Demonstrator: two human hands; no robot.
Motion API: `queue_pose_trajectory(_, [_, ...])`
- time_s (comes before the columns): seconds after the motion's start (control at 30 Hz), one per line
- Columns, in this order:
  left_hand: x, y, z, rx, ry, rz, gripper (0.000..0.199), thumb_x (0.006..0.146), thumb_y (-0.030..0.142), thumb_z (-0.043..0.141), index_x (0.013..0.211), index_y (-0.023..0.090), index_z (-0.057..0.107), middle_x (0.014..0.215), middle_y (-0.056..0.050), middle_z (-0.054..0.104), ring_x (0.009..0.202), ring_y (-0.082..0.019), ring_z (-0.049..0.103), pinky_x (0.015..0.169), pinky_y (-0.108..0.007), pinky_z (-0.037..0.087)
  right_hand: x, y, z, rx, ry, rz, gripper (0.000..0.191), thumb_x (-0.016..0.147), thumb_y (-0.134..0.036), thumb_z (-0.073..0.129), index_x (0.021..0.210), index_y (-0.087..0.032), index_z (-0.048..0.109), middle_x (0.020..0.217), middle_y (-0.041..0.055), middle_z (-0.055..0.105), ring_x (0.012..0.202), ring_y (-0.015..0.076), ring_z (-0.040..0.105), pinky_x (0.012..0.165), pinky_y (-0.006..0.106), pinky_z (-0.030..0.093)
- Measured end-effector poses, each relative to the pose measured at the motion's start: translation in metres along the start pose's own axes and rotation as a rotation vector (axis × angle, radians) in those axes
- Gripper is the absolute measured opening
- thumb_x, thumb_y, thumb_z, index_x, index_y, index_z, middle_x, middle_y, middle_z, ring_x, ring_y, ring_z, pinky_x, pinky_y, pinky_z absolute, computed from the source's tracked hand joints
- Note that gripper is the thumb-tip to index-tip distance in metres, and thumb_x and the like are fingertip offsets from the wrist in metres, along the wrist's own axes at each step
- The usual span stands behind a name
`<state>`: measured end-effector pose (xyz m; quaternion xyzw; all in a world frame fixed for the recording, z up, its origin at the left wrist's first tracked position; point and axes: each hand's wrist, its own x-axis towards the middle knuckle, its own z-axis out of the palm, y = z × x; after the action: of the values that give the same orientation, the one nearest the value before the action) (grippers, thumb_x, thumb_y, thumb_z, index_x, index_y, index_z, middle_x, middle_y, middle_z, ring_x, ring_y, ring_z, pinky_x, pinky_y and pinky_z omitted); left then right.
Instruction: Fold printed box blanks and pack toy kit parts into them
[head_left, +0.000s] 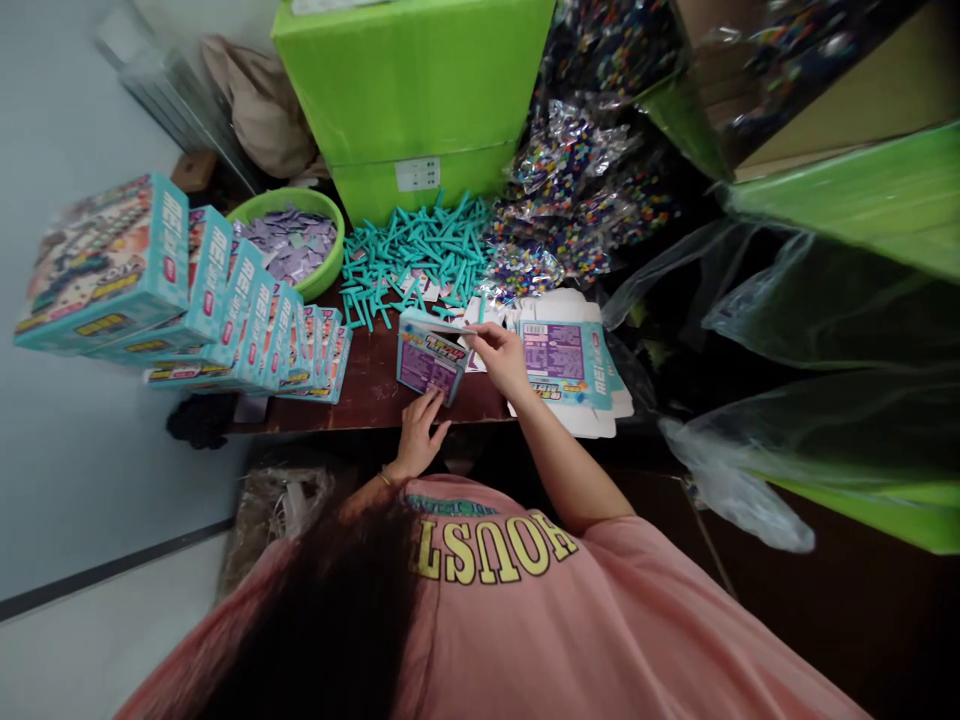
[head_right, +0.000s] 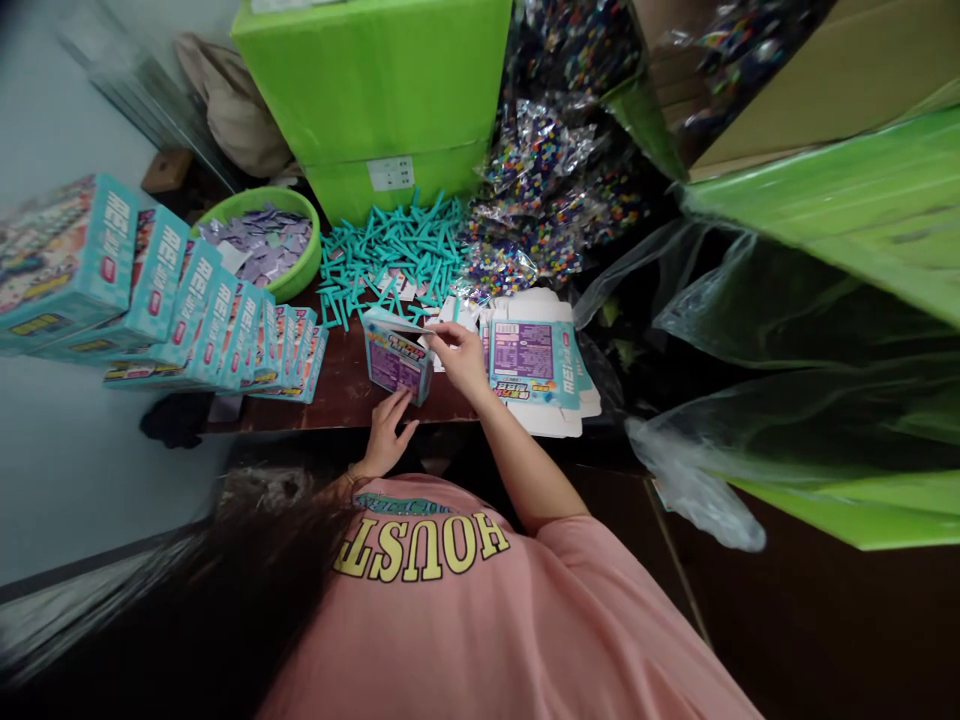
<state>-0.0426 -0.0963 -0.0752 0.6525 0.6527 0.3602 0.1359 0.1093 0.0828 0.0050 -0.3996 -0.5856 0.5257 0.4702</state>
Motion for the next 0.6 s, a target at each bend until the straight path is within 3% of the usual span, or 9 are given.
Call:
queue_pose_trajectory(0.07, [0.016,-0.006,-0.011,-0.014,0.172,-0.048,0.065,0.093,0.039,0.073,0.151,0.021,0.051,0.151,-0.021,0.055,0.146,-0.035,0.049,0.122,-0.057,0.036,-0.001,-0.012,0.004,-0.054,-0.014,-0.069,0.022,0.086,-0.043,0.074,0.088,-0.021,0.079,0.088,0.0029,0.078,0.086,0.0199,0.072,0.086,0.035,0.057])
queue_pose_trajectory(0.13, [0.042,-0.017,-0.029,-0.068,0.371,-0.133,0.093,0.081,0.047,0.085,0.157,0.016,0.041,0.159,-0.025,0.045,0.153,-0.038,0.039,0.127,-0.057,0.029,-0.006,-0.02,0.006,-0.101,-0.067,-0.111,0.021,0.088,-0.042,0.074,0.087,-0.021,0.079,0.087,0.003,0.079,0.086,0.0201,0.072,0.085,0.035,0.056])
queue_pose_trajectory(0.17, [0.056,-0.024,-0.039,-0.131,0.39,-0.167,0.103,0.077,0.049,0.088,0.16,0.016,0.036,0.162,-0.025,0.042,0.154,-0.037,0.038,0.128,-0.055,0.029,-0.009,-0.023,0.006,-0.122,-0.108,-0.129,0.021,0.089,-0.042,0.074,0.088,-0.021,0.079,0.087,0.0031,0.079,0.084,0.0199,0.072,0.083,0.034,0.056])
queue_pose_trajectory(0.27, [0.091,-0.039,-0.068,-0.396,0.133,-0.186,0.095,0.079,0.053,0.085,0.156,0.018,0.042,0.149,-0.02,0.059,0.137,-0.032,0.059,0.119,-0.048,0.044,-0.015,-0.034,-0.001,-0.216,-0.259,-0.255,0.021,0.095,-0.039,0.068,0.101,-0.022,0.079,0.099,0.0059,0.08,0.09,0.0206,0.072,0.085,0.035,0.057])
queue_pose_trajectory(0.37, [0.098,-0.037,-0.081,-0.499,-0.034,-0.151,0.091,0.078,0.052,0.085,0.154,0.019,0.047,0.142,-0.016,0.065,0.124,-0.028,0.067,0.112,-0.042,0.051,-0.014,-0.047,-0.017,-0.37,-0.381,-0.386,0.02,0.098,-0.036,0.066,0.108,-0.025,0.079,0.109,0.0079,0.079,0.098,0.0227,0.072,0.092,0.038,0.055])
queue_pose_trajectory(0.43, [0.091,-0.026,-0.079,-0.53,-0.029,-0.142,0.087,0.08,0.054,0.083,0.153,0.02,0.049,0.136,-0.014,0.069,0.115,-0.026,0.07,0.104,-0.039,0.055,-0.011,-0.052,-0.03,-0.418,-0.42,-0.358,0.019,0.096,-0.041,0.07,0.098,-0.024,0.08,0.098,0.0064,0.079,0.092,0.0224,0.071,0.087,0.037,0.053])
queue_pose_trajectory(0.53, [0.075,-0.008,-0.069,-0.549,0.044,-0.164,0.073,0.084,0.064,0.075,0.138,0.017,0.061,0.109,-0.01,0.077,0.093,-0.023,0.073,0.087,-0.034,0.059,-0.007,-0.049,-0.044,-0.311,-0.408,-0.165,0.042,0.097,-0.055,0.065,0.073,-0.021,0.071,0.066,0.0006,0.065,0.067,0.0164,0.06,0.067,0.03,0.047])
queue_pose_trajectory(0.6, [0.065,0.0,-0.063,-0.52,0.111,-0.186,0.07,0.086,0.068,0.071,0.131,0.016,0.065,0.102,-0.01,0.077,0.089,-0.023,0.073,0.082,-0.034,0.06,-0.007,-0.045,-0.047,-0.223,-0.385,-0.065,0.048,0.096,-0.062,0.062,0.072,-0.021,0.067,0.062,-0.0018,0.059,0.061,0.0138,0.053,0.061,0.028,0.043])
